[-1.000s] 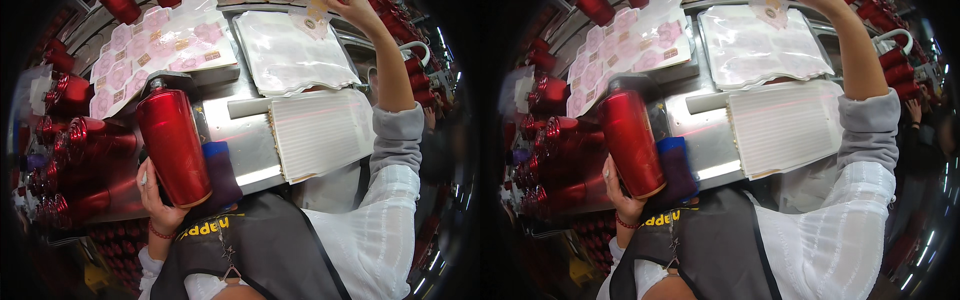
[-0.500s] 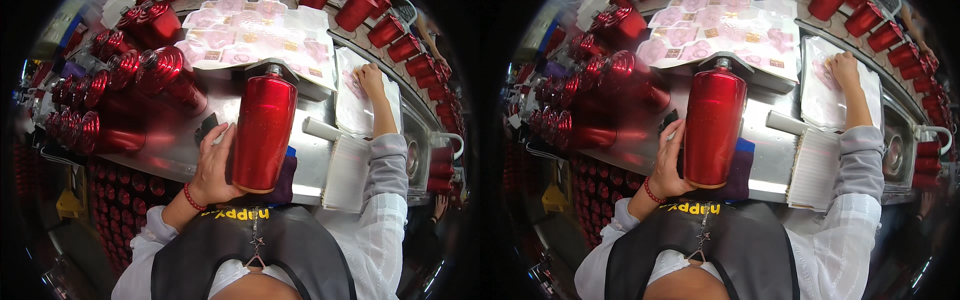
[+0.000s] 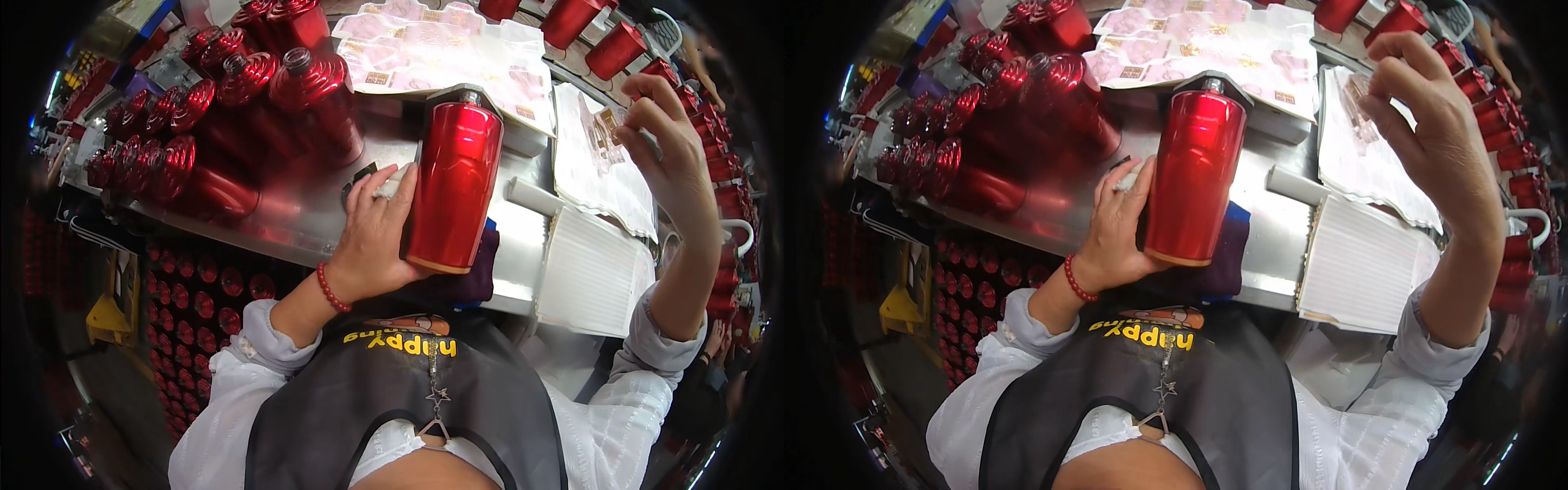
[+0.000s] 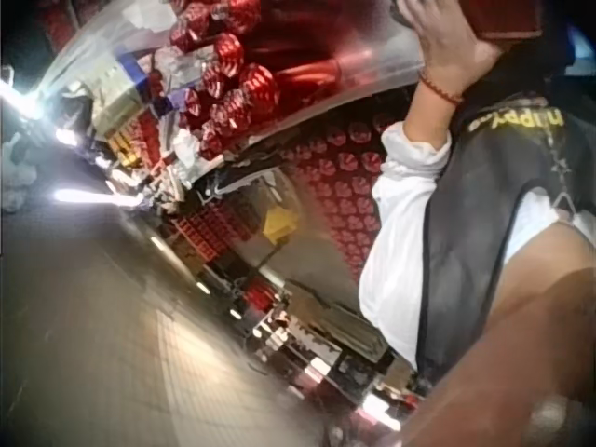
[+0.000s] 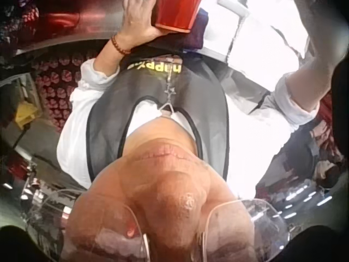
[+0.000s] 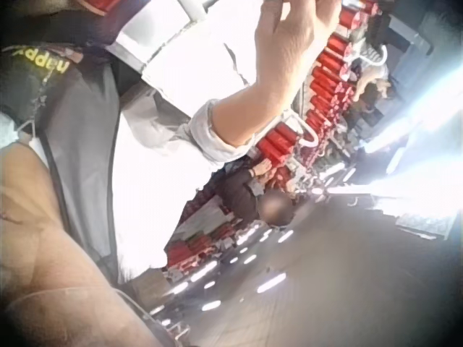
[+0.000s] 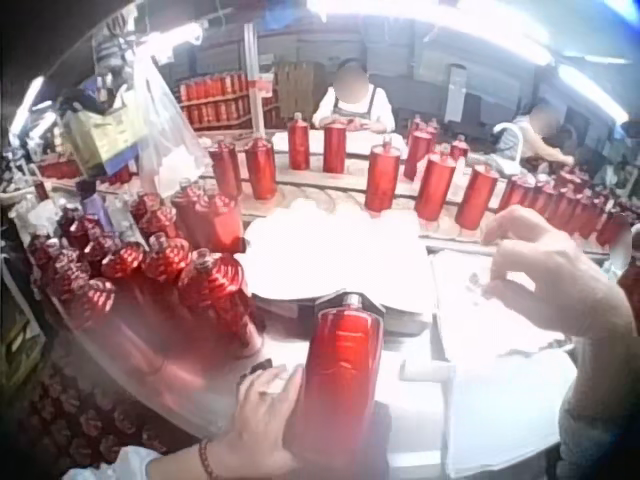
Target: The person applies a sticker label to a red cylindrical bottle, smooths it with a green card, and uses a wooden stick to press the edges. The person repeats this process on multiple bottles, handling them one at a time.
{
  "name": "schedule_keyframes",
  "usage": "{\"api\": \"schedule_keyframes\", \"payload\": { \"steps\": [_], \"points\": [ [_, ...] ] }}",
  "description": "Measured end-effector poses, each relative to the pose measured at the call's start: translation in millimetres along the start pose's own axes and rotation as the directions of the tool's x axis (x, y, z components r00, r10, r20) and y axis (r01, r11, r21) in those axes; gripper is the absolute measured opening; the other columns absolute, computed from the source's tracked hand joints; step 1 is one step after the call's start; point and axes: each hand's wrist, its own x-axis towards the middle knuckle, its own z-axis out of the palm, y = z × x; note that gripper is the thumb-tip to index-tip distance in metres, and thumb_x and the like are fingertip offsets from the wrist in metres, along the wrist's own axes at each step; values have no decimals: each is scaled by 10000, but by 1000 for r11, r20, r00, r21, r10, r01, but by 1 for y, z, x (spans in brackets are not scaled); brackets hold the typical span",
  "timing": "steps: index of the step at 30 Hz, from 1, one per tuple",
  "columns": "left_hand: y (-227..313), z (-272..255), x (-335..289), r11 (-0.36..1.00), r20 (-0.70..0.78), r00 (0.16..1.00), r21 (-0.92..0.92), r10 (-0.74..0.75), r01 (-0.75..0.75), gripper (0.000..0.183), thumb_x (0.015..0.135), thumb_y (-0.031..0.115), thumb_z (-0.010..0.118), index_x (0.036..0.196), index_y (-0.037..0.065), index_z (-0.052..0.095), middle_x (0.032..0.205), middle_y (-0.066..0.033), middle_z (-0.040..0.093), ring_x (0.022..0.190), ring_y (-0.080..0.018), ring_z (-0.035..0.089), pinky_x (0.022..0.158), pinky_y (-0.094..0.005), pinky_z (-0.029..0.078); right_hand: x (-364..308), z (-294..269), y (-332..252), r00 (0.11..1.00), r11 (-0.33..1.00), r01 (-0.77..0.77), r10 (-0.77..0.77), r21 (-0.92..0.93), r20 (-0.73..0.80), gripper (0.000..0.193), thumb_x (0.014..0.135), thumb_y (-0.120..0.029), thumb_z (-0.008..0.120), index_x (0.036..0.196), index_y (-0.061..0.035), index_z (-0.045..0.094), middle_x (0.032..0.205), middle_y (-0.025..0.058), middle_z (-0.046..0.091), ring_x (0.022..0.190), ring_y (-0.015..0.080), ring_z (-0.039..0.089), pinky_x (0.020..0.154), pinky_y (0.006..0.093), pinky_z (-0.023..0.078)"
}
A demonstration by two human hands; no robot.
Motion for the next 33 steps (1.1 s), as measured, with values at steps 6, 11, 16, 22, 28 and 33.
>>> {"api": "schedule_keyframes", "payload": {
  "steps": [6, 11, 16, 22, 28, 33],
  "points": [
    [-1, 3, 2, 1000, 29, 999, -17, 19, -19, 1227, 690, 549, 884, 1573, -65, 293, 1273, -204, 633, 1355, -398, 469, 1164, -514, 265, 11, -43, -50, 983, 991, 116, -123, 62, 139, 139, 895, -36, 670, 871, -41, 533, 1289, 164, 588, 1080, 250, 630, 776, 339, 519],
    [1, 4, 3, 998, 54, 999, -61, 1, 2, 1232, 677, 475, 914, 1593, -45, 274, 1496, -230, 495, 1400, -423, 428, 1163, -501, 311, 35, -29, -63, 950, 941, 283, -301, 183, 79, 134, 923, -47, 662, 879, -51, 536, 1273, 166, 589, 922, 173, 620, 699, 304, 483],
    [-11, -24, -7, 852, 91, 996, -523, 23, 28, 969, 821, 377, 813, 1574, -25, 353, 1597, -255, 383, 1489, -415, 310, 1241, -484, 193, 41, 66, -52, 989, 919, -21, -37, 394, 140, 179, 967, -172, 713, 928, -21, 625, 1091, 83, 602, 919, 197, 626, 724, 332, 530],
    [14, -29, 21, 984, 17, 990, -109, 143, -141, 621, 919, 366, 717, 1469, 104, 593, 1604, -264, 373, 1477, -415, 301, 1233, -486, 194, 33, 120, -53, 988, 917, -131, 154, 376, -31, 237, 914, -204, 770, 902, 7, 663, 1004, 119, 629, 830, 257, 661, 719, 368, 556],
    [-5, -19, 25, 967, 34, 987, -206, 157, -147, 662, 903, 393, 735, 1490, 132, 575, 1625, -254, 346, 1472, -401, 313, 1231, -480, 201, 31, 127, -52, 950, 859, -270, 312, 434, -25, 199, 949, -190, 744, 938, -12, 655, 1144, 97, 641, 1045, 241, 658, 849, 376, 574],
    [-11, -18, 31, 946, 13, 987, -286, 162, -152, 672, 928, 545, 661, 1496, 197, 571, 1553, -277, 415, 1435, -401, 363, 1236, -501, 159, 22, 135, -52, 909, 899, -202, 319, 390, -266, 167, 965, -95, 695, 1116, -22, 697, 1233, 118, 612, 1058, 240, 662, 847, 373, 580]
  ]
}}
